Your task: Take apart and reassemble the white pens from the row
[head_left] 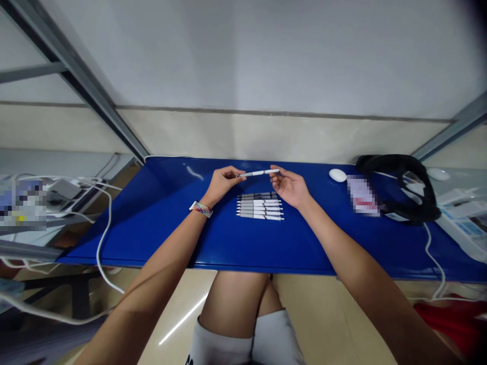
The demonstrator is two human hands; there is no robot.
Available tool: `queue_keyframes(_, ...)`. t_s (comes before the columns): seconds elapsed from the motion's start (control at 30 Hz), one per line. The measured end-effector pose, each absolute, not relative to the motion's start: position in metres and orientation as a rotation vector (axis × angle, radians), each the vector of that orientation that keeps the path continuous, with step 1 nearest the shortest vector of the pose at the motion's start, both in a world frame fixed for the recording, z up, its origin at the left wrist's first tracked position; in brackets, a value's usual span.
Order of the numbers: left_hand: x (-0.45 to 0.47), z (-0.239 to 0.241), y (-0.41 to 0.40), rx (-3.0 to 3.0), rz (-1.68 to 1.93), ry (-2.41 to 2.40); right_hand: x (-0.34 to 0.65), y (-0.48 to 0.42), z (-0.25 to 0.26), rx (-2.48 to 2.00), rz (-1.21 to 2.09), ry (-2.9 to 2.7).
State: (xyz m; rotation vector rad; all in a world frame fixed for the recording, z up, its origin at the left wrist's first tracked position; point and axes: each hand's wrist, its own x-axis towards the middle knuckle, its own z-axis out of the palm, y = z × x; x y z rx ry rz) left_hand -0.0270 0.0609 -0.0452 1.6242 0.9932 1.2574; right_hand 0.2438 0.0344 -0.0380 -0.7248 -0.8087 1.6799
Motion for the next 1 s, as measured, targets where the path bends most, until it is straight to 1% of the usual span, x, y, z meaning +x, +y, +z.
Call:
queue_keyframes(0.3,-0.0264,-0.0421,0.0598,1.577,1.262,0.988,0.2474,0.0370,-0.0373,-0.724,1.657,-0.680)
queue_keyframes(0.53,-0.0265,-0.0432,0.0603,1.574,1.274,1.003,0.2471,0.0366,-0.0382,-0.727,1.622,-0.779)
queue_keyframes(1.0,-0.0271,-0.0461,0.0627,1.592,1.279,1.001,0.2432,0.0346,-0.0364,-0.720,1.613,-0.725)
